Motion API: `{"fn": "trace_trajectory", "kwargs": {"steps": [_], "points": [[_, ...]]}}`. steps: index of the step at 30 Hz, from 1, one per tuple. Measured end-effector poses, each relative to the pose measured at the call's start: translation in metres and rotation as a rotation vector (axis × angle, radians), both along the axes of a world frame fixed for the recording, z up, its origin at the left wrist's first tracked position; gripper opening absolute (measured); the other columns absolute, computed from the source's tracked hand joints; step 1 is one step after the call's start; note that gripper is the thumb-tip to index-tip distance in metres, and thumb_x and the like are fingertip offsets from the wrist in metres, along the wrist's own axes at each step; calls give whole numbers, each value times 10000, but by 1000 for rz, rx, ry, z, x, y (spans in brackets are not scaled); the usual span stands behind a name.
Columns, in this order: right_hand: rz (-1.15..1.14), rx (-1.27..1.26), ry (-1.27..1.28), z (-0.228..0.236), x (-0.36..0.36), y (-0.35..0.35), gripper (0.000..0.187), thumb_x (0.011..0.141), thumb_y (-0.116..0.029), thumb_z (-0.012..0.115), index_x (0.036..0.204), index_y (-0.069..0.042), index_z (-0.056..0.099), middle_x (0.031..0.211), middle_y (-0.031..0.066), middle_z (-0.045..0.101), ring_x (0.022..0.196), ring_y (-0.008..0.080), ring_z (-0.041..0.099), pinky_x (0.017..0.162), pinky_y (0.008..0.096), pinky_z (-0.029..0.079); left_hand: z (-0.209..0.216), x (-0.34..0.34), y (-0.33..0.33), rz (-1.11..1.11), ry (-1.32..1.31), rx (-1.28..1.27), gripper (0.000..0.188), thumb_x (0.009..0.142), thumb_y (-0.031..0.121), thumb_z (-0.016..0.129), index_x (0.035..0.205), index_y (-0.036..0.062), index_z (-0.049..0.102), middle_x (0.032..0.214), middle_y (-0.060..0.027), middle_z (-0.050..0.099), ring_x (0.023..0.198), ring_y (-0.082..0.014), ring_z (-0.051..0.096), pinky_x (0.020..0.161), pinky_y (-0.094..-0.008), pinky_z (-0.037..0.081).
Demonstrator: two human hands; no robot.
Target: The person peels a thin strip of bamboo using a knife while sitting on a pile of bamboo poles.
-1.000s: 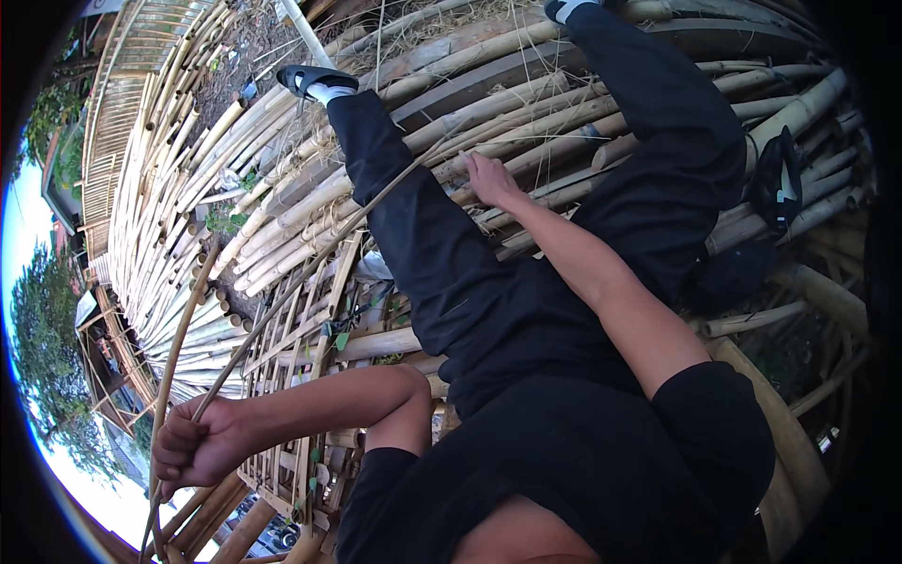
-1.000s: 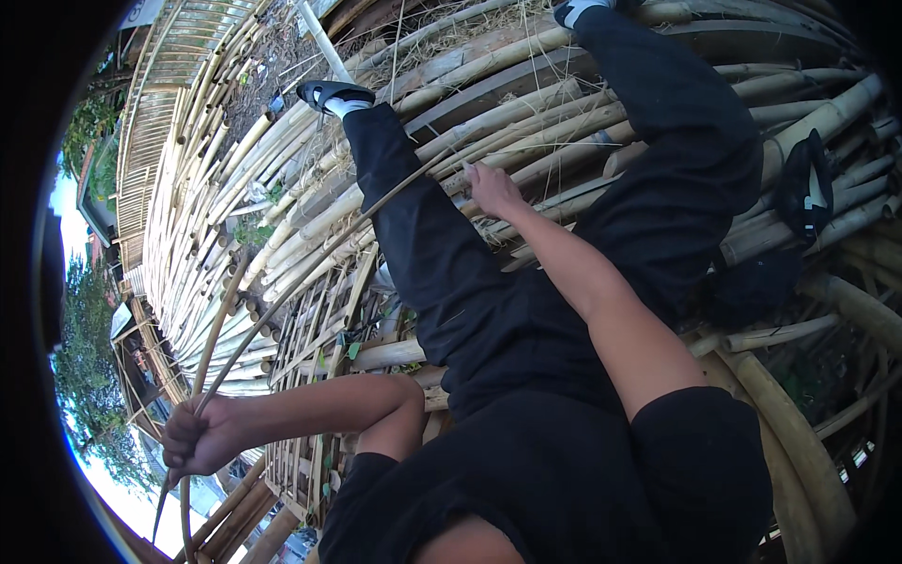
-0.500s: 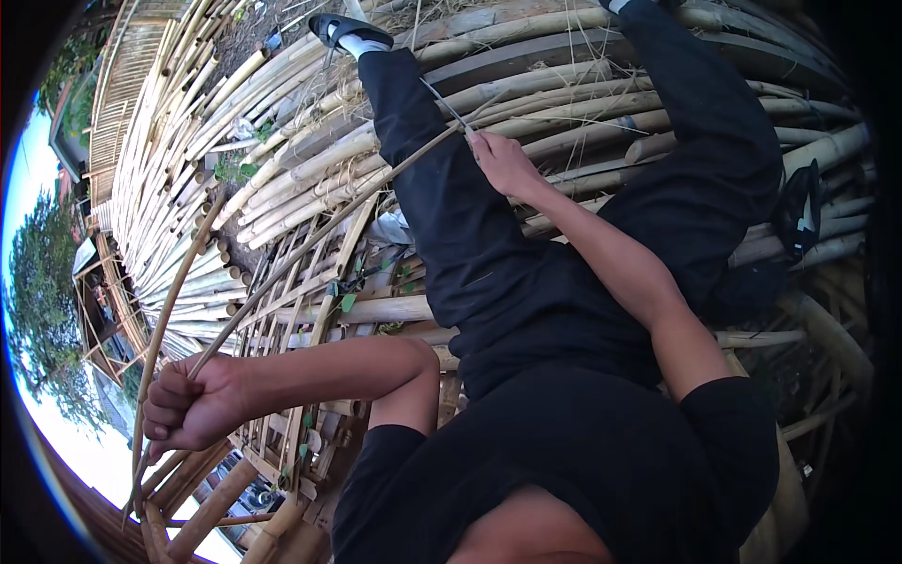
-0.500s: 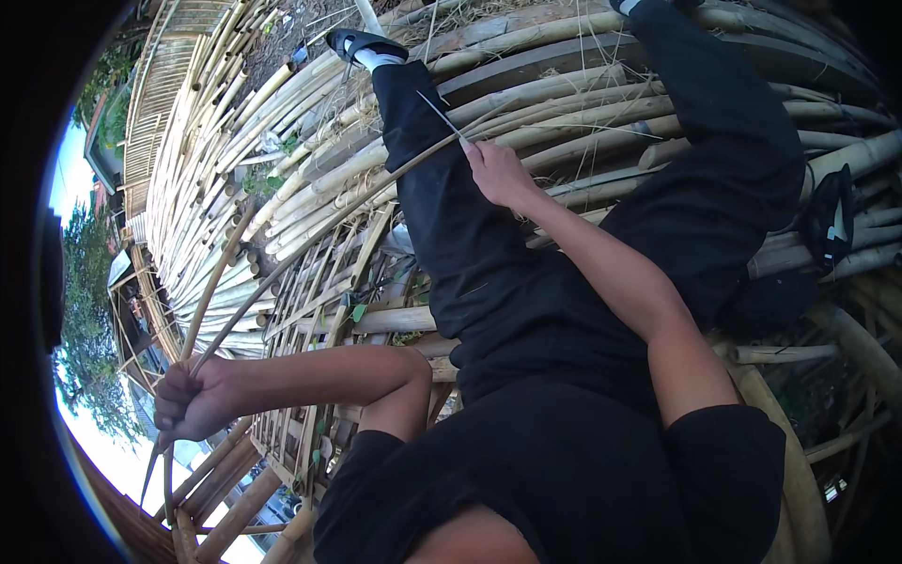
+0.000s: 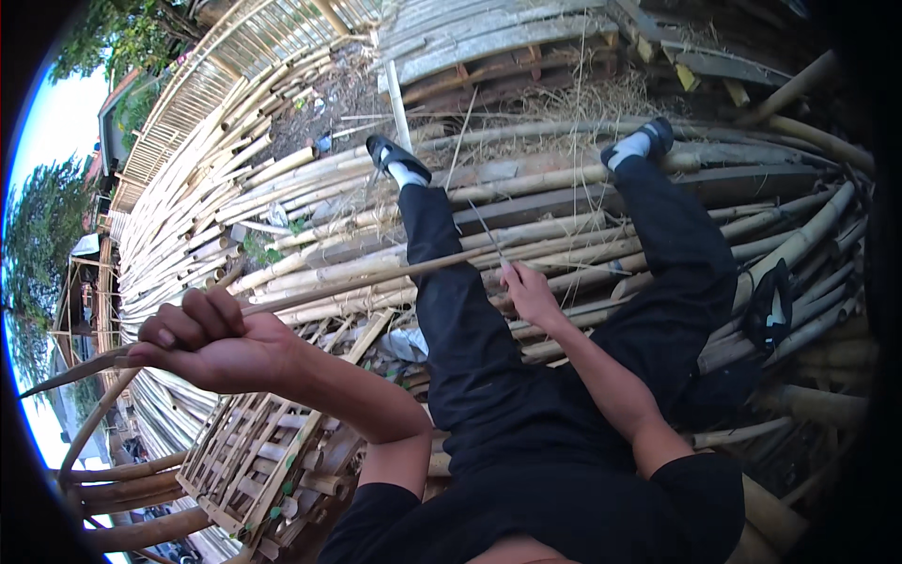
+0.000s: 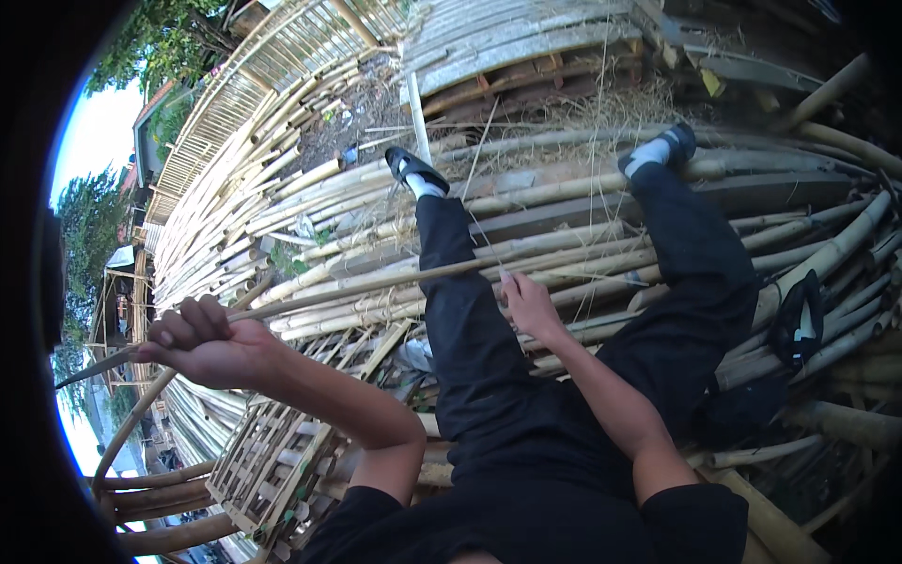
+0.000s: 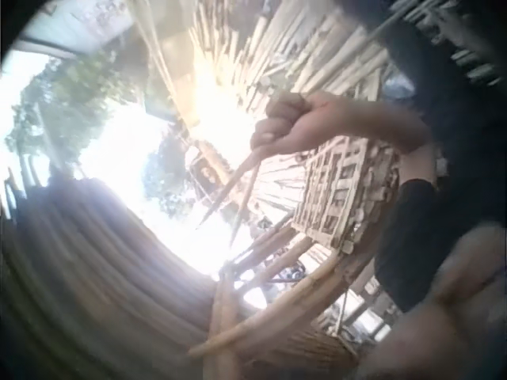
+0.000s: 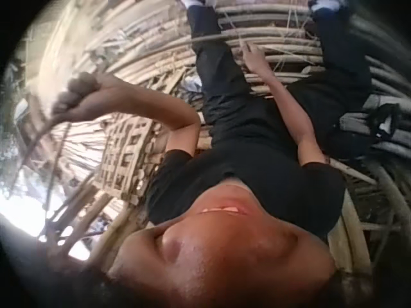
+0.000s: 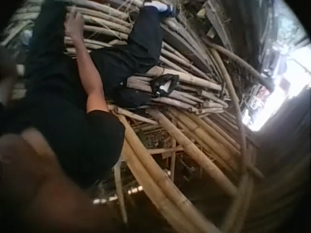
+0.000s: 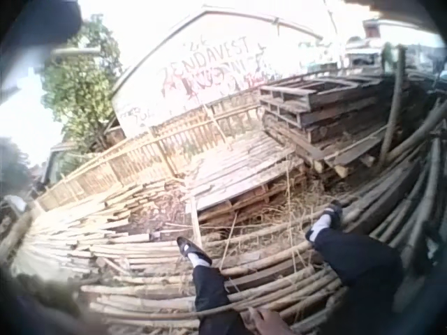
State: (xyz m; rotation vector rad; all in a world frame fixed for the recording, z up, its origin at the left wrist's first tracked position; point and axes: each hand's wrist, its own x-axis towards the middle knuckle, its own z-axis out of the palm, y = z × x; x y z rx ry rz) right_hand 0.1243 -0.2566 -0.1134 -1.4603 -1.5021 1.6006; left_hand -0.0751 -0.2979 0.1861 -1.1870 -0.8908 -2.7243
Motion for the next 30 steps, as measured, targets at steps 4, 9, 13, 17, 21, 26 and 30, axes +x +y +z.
{"fn": "trace_trajectory", "kwargs": {"steps": [4,9,13,17,21,26,30], "points": [[7,17,35,-7,2,-3,400,929,-334,417,798,14,564,678,160,574,653,293,554,636,381,424,4,15,6,0,-57,-1,384,954,424,373,692,145,347,512,57,161,399,-41,92,335,-211,80],[-22,111,32,-21,0,-6,380,932,-323,432,765,-9,566,577,55,514,536,114,498,539,293,412,9,38,10,-87,-74,10,386,955,430,366,699,143,340,515,62,168,383,-33,103,326,-210,86],[-44,111,-1,-12,7,-1,398,923,-355,442,761,-13,567,558,46,499,517,113,484,510,287,397,8,63,8,-137,-57,-2,388,958,429,354,716,126,345,515,55,207,375,-30,125,322,-206,95],[-106,211,-3,-32,10,0,423,922,-388,438,752,-21,562,536,40,477,488,110,462,462,287,370,2,88,-1,-170,-80,10,387,959,426,350,722,119,345,508,54,203,374,-36,119,322,-208,104],[-135,185,97,-38,5,-5,468,928,-434,413,741,-29,554,520,29,456,448,103,428,427,287,344,-7,106,-13,-177,-14,45,383,968,413,328,710,132,362,514,57,215,376,-25,130,310,-197,95],[-47,87,39,6,6,-13,532,941,-470,319,794,-18,559,666,134,549,686,254,558,674,362,420,-5,115,-22,-204,16,57,389,958,394,382,725,82,378,492,51,209,382,-37,143,330,-206,127],[-94,157,181,14,4,-17,540,951,-450,302,757,-13,554,553,102,497,552,218,516,576,350,403,16,104,-18,-109,167,84,415,959,418,355,714,85,390,483,42,203,371,-49,139,322,-212,126]]}}
